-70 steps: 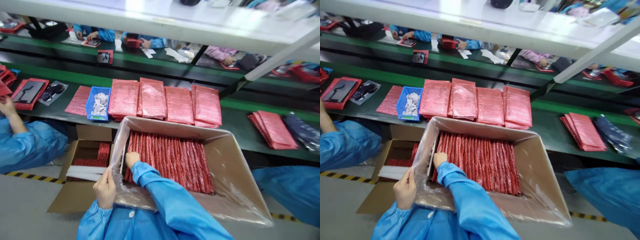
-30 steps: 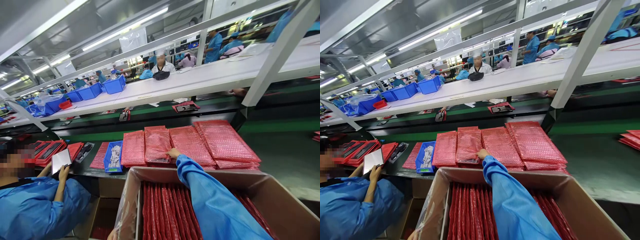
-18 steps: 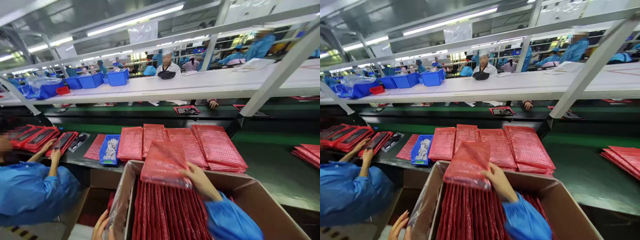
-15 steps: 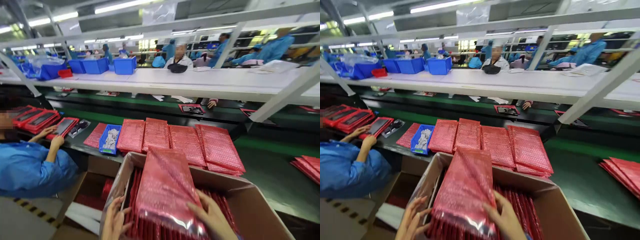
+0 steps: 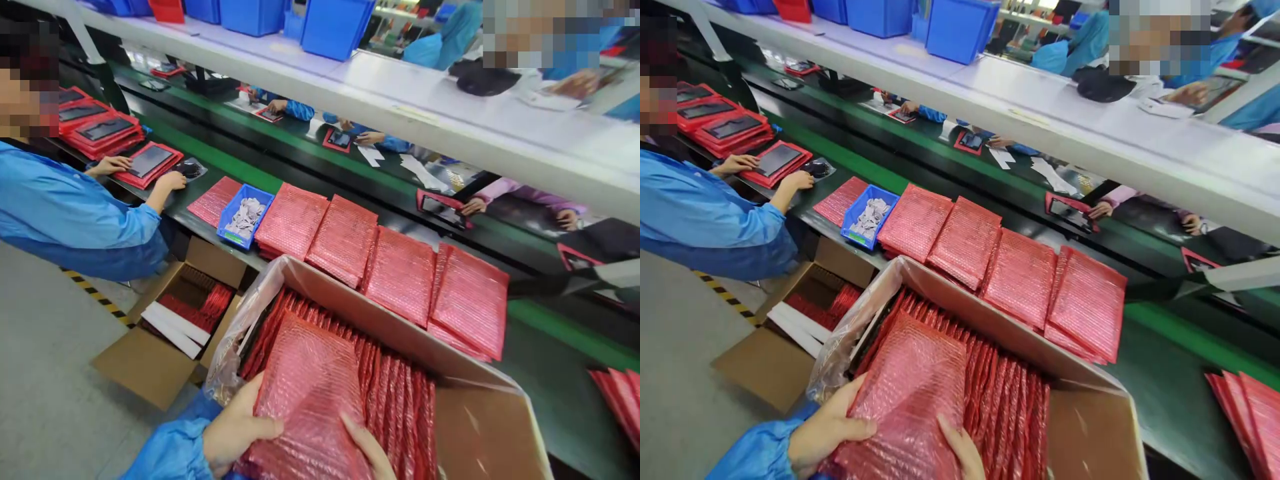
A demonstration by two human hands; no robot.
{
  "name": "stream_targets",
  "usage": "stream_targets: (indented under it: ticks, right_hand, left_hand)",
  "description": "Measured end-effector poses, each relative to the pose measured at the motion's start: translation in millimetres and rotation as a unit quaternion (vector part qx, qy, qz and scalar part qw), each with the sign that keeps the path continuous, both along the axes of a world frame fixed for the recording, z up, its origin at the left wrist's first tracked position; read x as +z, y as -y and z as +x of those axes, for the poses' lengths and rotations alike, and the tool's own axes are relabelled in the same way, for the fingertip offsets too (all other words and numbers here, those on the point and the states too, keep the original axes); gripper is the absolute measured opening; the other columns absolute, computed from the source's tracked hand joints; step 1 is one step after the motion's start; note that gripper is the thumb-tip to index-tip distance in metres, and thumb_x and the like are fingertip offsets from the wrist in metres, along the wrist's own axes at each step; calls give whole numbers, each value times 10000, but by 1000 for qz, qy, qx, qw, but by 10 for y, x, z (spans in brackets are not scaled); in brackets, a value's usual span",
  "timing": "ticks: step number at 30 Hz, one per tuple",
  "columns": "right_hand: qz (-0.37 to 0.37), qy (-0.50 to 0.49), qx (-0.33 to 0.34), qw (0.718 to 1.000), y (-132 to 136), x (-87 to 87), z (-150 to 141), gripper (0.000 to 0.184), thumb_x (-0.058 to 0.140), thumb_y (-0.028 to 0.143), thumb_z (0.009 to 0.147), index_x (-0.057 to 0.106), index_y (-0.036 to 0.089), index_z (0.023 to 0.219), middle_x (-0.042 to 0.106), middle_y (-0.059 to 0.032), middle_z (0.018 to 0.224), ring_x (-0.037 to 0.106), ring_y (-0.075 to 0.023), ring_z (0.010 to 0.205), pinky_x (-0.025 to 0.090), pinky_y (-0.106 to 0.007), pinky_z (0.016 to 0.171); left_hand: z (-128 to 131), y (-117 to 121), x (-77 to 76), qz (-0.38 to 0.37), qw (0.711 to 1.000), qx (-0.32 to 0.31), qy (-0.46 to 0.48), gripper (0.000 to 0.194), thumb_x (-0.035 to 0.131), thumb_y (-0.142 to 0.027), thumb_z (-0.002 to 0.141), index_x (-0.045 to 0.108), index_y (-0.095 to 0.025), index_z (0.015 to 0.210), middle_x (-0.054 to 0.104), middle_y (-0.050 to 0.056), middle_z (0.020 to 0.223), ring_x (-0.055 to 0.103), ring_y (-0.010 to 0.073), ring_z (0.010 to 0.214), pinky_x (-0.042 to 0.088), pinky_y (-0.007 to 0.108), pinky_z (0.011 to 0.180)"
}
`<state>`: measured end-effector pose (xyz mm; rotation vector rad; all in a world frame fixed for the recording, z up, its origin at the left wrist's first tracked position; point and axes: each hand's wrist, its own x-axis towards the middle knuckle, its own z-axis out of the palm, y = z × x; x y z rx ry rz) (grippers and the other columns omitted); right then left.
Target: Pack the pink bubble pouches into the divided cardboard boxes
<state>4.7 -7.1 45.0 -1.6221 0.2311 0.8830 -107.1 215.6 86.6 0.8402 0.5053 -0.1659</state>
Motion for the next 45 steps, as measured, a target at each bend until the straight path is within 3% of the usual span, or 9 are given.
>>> stream_targets:
  ticks: [4, 9, 11, 15, 20, 26, 35, 39, 45]
  right_hand:
    - [-2, 41, 4, 999, -417, 225, 166, 505, 689, 489, 654, 679, 151, 1029, 691, -103, 1043, 598, -329, 1049, 464, -438, 929]
    - [3, 214, 107, 971, -976, 243, 435, 634, 578, 405, 700, 520, 122, 1265, 595, -140, 1236, 531, -285, 1166, 364, -426, 1047]
    - [-10, 275, 175, 945, -1182, 177, 476, 679, 508, 326, 716, 421, 103, 1351, 562, -144, 1277, 499, -254, 1210, 326, -402, 1078]
    - [-123, 323, 296, 890, -1580, 138, 404, 774, 387, 189, 754, 128, 12, 1462, 634, -179, 1141, 600, -242, 1065, 427, -387, 970]
    - [-279, 353, 381, 808, -1850, 300, 267, 777, 356, 165, 803, -14, -83, 1440, 690, -207, 912, 664, -290, 827, 489, -394, 783]
    - [-278, 337, 372, 819, -1680, 306, 150, 783, 352, 153, 788, -13, -46, 1451, 698, -172, 908, 672, -257, 792, 492, -334, 740]
    - [-317, 352, 395, 787, -1767, 277, 225, 766, 344, 181, 813, -10, -68, 1445, 698, -181, 879, 667, -276, 791, 489, -355, 735]
    - [-352, 361, 418, 755, -2091, 67, 358, 765, 365, 173, 815, 1, -129, 1417, 685, -228, 885, 664, -306, 822, 488, -395, 760]
    - [-382, 346, 416, 749, -2433, -657, 207, 749, 396, 113, 813, 20, -118, 1418, 678, -236, 876, 669, -304, 817, 489, -379, 685]
  left_hand:
    - [-50, -300, 116, 272, 961, -26, -33, 648, 613, -425, 766, 453, -201, 1352, 681, 42, 875, 622, 178, 722, 484, 347, 788]
    - [105, -672, -42, 708, 701, 62, -52, 475, 505, -290, 838, 490, -190, 1301, 578, 116, 1256, 502, 259, 1189, 371, 418, 1026]
    - [192, -739, -165, 733, 670, -33, -115, 574, 486, -218, 831, 371, -140, 1388, 594, 161, 1238, 563, 280, 1128, 449, 422, 935]
    - [230, -759, -324, 704, 665, -156, -194, 514, 320, -215, 918, 316, -126, 1425, 704, 148, 1015, 685, 279, 842, 516, 391, 724]
    - [150, -759, -380, 715, 682, -69, -133, 442, 248, -269, 950, 531, -178, 1278, 701, 108, 1075, 682, 244, 915, 519, 338, 758]
    - [103, -772, -429, 703, 701, 38, -114, 445, 242, -305, 955, 606, -173, 1176, 726, 82, 997, 695, 217, 857, 520, 302, 737]
    - [115, -777, -400, 709, 693, 35, -121, 406, 277, -290, 949, 629, -203, 1132, 728, 46, 1002, 693, 191, 835, 497, 260, 722]
    - [128, -781, -377, 712, 691, 34, -120, 410, 282, -297, 951, 636, -184, 1121, 735, 52, 958, 693, 201, 830, 485, 260, 705]
    - [122, -791, -387, 727, 675, 35, -118, 394, 299, -285, 948, 635, -174, 1121, 729, 62, 988, 694, 203, 835, 477, 260, 701]
